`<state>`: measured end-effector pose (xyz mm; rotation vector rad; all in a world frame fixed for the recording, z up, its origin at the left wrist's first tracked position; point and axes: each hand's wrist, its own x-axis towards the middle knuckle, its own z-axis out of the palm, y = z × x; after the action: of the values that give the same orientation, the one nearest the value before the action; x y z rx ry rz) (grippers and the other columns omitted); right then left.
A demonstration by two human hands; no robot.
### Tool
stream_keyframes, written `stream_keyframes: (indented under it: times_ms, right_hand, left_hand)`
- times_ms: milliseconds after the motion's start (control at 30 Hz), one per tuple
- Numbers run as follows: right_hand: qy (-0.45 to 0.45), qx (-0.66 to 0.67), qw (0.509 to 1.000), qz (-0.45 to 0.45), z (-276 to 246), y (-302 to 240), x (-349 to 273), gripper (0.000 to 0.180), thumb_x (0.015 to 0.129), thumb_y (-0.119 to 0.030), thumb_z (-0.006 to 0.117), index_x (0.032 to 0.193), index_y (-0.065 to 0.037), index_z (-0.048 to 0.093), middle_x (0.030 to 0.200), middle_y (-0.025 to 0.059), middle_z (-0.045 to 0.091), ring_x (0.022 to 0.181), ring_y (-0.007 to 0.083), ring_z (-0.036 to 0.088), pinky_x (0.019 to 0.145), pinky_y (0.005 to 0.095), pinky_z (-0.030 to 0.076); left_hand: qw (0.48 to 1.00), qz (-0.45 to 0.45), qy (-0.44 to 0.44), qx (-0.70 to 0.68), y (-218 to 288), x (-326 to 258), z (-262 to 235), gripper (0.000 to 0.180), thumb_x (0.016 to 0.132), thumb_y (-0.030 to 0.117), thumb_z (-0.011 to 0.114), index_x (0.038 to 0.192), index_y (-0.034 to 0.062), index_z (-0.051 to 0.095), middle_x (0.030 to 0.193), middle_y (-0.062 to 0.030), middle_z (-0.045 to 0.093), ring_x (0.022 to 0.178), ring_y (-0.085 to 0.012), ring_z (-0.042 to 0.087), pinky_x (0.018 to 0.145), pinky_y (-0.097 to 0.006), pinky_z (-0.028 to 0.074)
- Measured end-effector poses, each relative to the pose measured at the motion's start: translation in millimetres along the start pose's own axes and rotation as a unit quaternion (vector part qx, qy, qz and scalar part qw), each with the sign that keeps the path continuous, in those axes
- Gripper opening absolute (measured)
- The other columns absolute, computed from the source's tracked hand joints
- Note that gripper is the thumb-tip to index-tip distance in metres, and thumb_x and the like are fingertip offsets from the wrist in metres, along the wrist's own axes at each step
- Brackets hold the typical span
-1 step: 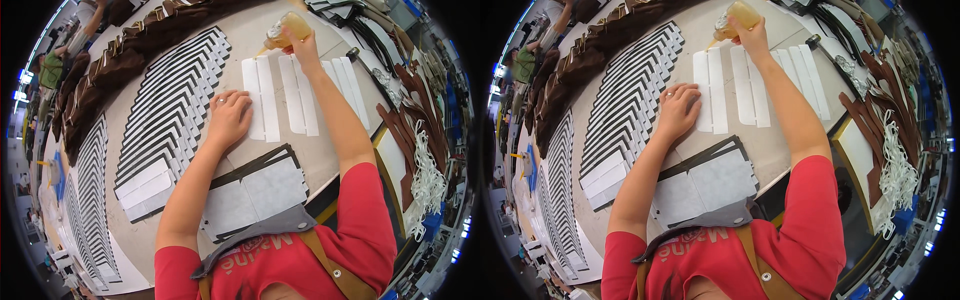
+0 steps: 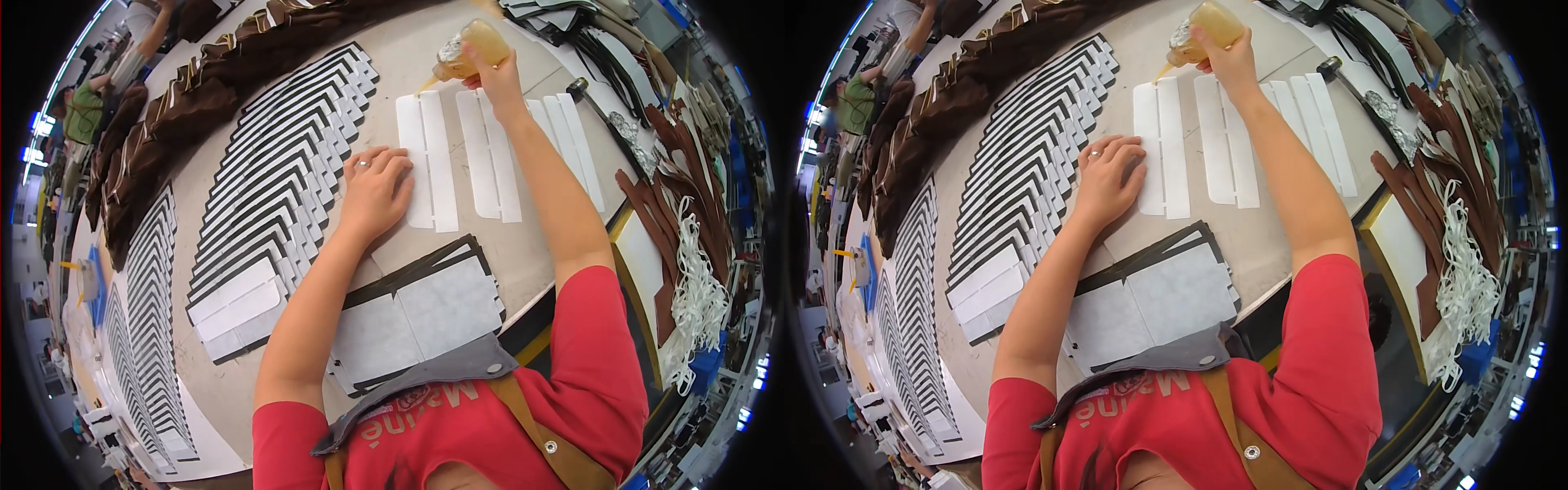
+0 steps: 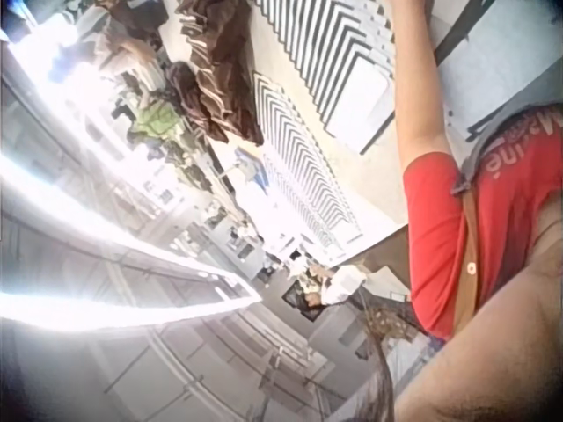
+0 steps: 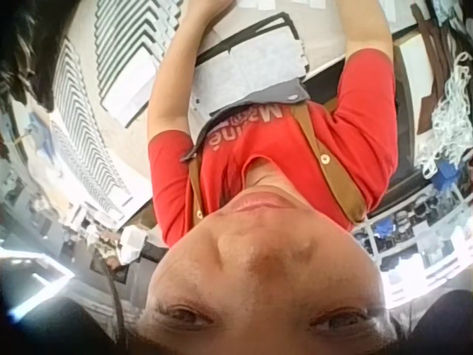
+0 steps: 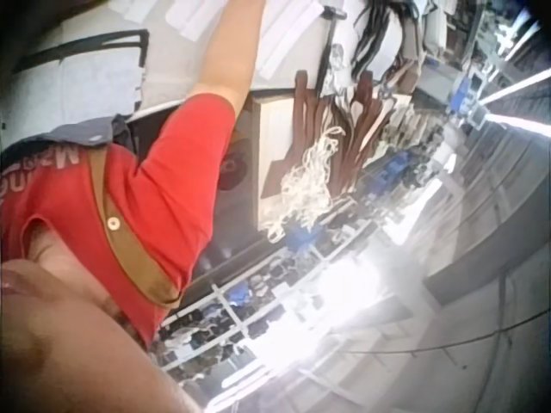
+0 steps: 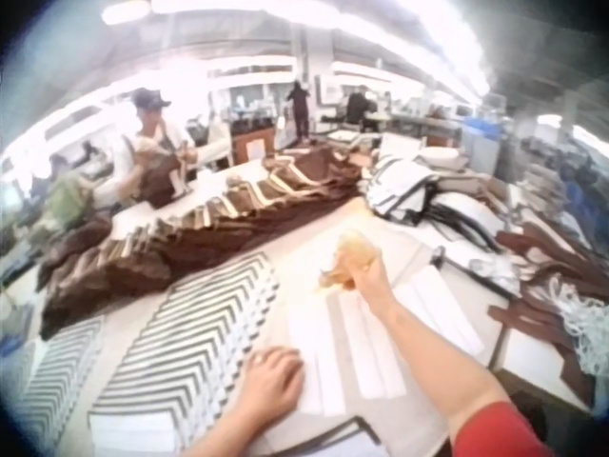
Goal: The person assembles small rectangular components by placing white inserts into dark frames. They apply glue to the white inserts using a squeeze bottle and then press them into the frames, stacking the finished units on the table.
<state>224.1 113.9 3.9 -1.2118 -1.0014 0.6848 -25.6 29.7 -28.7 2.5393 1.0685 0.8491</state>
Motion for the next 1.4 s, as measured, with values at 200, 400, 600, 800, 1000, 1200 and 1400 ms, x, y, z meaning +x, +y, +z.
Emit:
stream_keyframes:
  times_ms: [200, 400, 600, 800, 1000, 1200, 1400]
  right_hand:
    - [-0.025, -0.011, 0.999, 0.029, -5.0, -9.5, -16.0, 0.067, 0.073, -0.042, 0.076, 0.109, 0.002, 0.039, 0.078, 0.0094, 0.057, 0.050, 0.0128, 0.056, 0.046, 0.0224, 0.046]
    - [-0.060, -0.014, 0.995, 0.072, -15.9, -21.9, -51.6, 0.064, 0.072, -0.042, 0.076, 0.106, 0.000, 0.041, 0.077, 0.0084, 0.056, 0.050, 0.0100, 0.053, 0.046, 0.0213, 0.045]
    - [-0.088, -0.014, 0.991, 0.103, -24.8, -33.5, -89.8, 0.061, 0.074, -0.041, 0.074, 0.107, -0.001, 0.042, 0.080, 0.0069, 0.056, 0.051, 0.0092, 0.052, 0.045, 0.0200, 0.044]
    - [-0.109, 0.002, 0.986, 0.126, -34.0, -38.1, -130.6, 0.053, 0.079, -0.037, 0.071, 0.108, -0.002, 0.046, 0.082, 0.0057, 0.057, 0.053, 0.0095, 0.054, 0.044, 0.0207, 0.043]
    - [-0.089, 0.084, 0.991, 0.060, -36.2, -48.8, -106.8, 0.046, 0.082, -0.035, 0.068, 0.108, -0.001, 0.051, 0.083, 0.0063, 0.059, 0.057, 0.0116, 0.057, 0.044, 0.0229, 0.045]
    - [-0.058, 0.010, 0.997, -0.050, -25.1, -20.0, -23.1, 0.053, 0.080, -0.036, 0.070, 0.106, 0.003, 0.045, 0.085, 0.0102, 0.060, 0.056, 0.0151, 0.061, 0.049, 0.0233, 0.051]
    - [0.024, -0.015, 0.999, -0.032, -7.5, 3.9, 0.4, 0.063, 0.076, -0.036, 0.075, 0.106, 0.006, 0.038, 0.082, 0.0128, 0.059, 0.054, 0.0165, 0.061, 0.049, 0.0234, 0.052]
  left_hand:
    - [1.000, 0.009, 0.013, 0.014, -0.6, -0.9, 1.2, 0.015, 0.079, 0.015, 0.059, 0.093, 0.0087, 0.058, 0.110, -0.0022, 0.058, 0.113, -0.0257, 0.048, 0.098, -0.043, 0.024]
    - [1.000, 0.012, 0.020, 0.019, -0.1, -0.5, 2.3, 0.014, 0.079, 0.015, 0.059, 0.091, 0.0088, 0.058, 0.110, -0.0019, 0.059, 0.112, -0.0248, 0.048, 0.098, -0.044, 0.024]
    - [1.000, 0.002, 0.001, 0.020, -3.3, -2.0, 3.9, 0.015, 0.081, 0.018, 0.059, 0.095, 0.0125, 0.057, 0.113, -0.0009, 0.059, 0.116, -0.0236, 0.047, 0.101, -0.043, 0.021]
    - [1.000, -0.004, -0.003, 0.028, -3.0, -1.5, 4.6, 0.016, 0.081, 0.018, 0.060, 0.095, 0.0129, 0.058, 0.114, -0.0007, 0.060, 0.116, -0.0220, 0.047, 0.101, -0.042, 0.021]
    - [1.000, -0.007, -0.003, 0.029, -2.3, -2.1, 3.9, 0.016, 0.080, 0.018, 0.059, 0.095, 0.0125, 0.058, 0.114, -0.0010, 0.060, 0.117, -0.0228, 0.047, 0.101, -0.042, 0.021]
    - [1.000, -0.009, -0.006, 0.019, -0.7, -0.5, 2.5, 0.016, 0.080, 0.018, 0.059, 0.095, 0.0117, 0.058, 0.114, -0.0017, 0.060, 0.117, -0.0244, 0.046, 0.101, -0.043, 0.020]
    - [1.000, -0.012, -0.010, 0.015, -0.7, -0.4, 1.9, 0.016, 0.080, 0.017, 0.059, 0.095, 0.0120, 0.057, 0.114, -0.0015, 0.059, 0.117, -0.0245, 0.046, 0.101, -0.044, 0.021]
